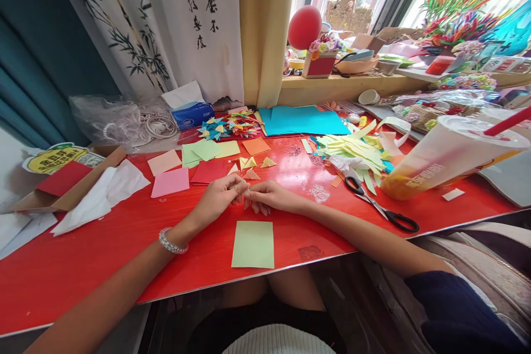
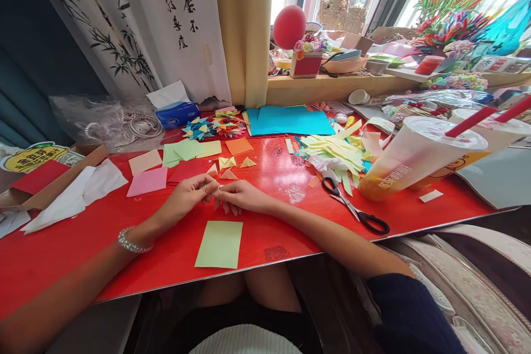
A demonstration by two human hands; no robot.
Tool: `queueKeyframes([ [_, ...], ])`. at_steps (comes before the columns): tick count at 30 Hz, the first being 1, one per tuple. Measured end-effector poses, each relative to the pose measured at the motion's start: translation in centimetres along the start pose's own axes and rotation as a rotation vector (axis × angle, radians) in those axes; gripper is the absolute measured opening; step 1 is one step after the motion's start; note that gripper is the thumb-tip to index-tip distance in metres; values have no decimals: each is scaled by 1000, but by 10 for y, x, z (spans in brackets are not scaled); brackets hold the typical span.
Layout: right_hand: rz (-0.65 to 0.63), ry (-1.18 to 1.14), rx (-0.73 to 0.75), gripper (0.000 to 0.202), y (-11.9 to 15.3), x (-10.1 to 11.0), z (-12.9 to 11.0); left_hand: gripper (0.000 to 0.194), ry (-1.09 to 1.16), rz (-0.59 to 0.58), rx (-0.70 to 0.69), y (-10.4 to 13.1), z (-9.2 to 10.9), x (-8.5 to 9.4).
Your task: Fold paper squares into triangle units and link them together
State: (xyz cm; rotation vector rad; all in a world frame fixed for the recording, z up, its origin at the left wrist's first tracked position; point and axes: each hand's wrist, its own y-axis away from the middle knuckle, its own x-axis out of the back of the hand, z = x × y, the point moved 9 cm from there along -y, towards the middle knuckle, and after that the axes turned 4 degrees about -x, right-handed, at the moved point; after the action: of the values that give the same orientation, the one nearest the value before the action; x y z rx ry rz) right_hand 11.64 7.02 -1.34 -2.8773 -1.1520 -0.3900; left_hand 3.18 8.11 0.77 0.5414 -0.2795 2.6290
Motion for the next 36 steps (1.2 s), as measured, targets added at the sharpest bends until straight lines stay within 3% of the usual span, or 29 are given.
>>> queueKeyframes([
  [11,-10,-34,-7,34,-4,1,2,24,17,-6,-36,0,-3,-4],
  [15,16,-32,2,36,-5,5,5,26,-80,48,57,-2,-16,2],
  [19,2,-47,0,39,-7,6,8,33,-193,140,27,0,-11,12],
  [25,-35,-115,-37,29,-8,4,11,37,-82,146,61,0,-16,12],
  [36,148,-84,-33,23,-7,20,8,41,-60,183,67,-1,-17,17],
])
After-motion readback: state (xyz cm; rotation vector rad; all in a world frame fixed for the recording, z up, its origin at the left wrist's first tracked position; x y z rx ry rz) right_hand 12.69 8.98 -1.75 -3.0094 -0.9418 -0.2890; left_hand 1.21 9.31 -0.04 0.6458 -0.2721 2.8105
